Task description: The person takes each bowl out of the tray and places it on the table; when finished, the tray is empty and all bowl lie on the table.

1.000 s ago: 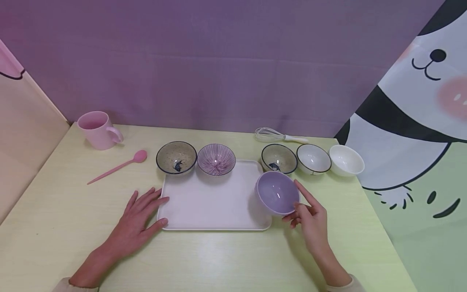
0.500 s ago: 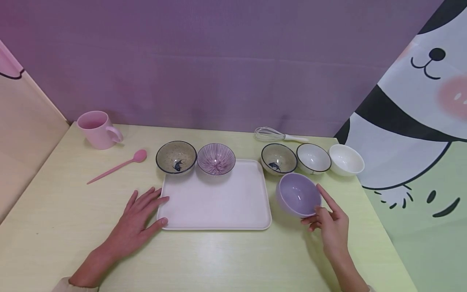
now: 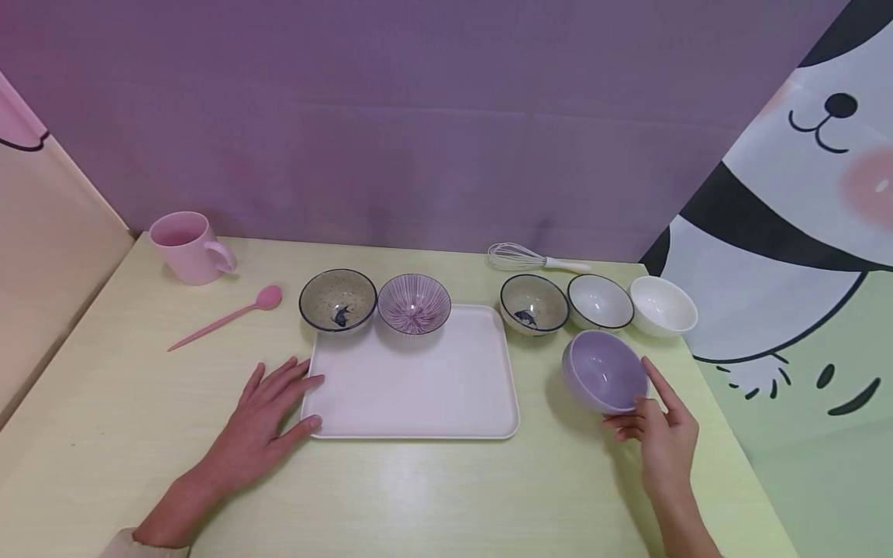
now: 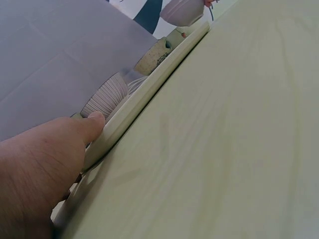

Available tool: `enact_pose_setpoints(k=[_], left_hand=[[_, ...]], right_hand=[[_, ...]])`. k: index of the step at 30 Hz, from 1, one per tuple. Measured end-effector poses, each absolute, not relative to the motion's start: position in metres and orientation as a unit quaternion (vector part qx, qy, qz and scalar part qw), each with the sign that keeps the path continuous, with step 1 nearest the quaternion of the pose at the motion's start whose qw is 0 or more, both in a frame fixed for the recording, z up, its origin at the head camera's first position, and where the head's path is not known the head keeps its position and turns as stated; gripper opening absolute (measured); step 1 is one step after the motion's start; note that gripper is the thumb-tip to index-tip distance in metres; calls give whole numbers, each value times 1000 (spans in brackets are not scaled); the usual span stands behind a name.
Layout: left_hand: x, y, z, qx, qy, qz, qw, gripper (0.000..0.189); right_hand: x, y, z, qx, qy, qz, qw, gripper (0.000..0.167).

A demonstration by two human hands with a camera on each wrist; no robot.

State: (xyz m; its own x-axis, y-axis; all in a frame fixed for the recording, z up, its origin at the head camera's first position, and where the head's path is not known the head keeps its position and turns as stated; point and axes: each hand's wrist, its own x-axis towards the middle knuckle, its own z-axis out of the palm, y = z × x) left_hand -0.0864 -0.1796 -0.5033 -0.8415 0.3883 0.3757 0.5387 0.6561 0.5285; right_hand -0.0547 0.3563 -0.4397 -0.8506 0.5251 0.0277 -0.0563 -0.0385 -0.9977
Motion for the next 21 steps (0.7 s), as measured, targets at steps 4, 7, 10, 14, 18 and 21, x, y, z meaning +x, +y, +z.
enact_pose_setpoints(k=[4,7,10,14,18,21], left_hand=[[-86,-179,-503,-256,-903,-325,115,52],[-86,-180,-503,-257,-903,-325,116,53],[-86,-179,-504,-257,-903,-325,117,52],[-86,-180,-505,-257,-903,-324,116,52],[-87,-180,-506,-257,-903,-324,115,53],[-86,-180,-505,-257,-903,-323,116,53]], right_hand=[[-56,366,-439,-192,-650,702,221,60],[-57,373,-439,-202,-639,706,230,58],[-57,381,-439,-212,-627,710,240,58],[-58,392,-438,-224,-614,713,255,59],[-57,404,-438,-233,-605,712,268,60],[-56,412,-438,-244,-602,708,275,60]])
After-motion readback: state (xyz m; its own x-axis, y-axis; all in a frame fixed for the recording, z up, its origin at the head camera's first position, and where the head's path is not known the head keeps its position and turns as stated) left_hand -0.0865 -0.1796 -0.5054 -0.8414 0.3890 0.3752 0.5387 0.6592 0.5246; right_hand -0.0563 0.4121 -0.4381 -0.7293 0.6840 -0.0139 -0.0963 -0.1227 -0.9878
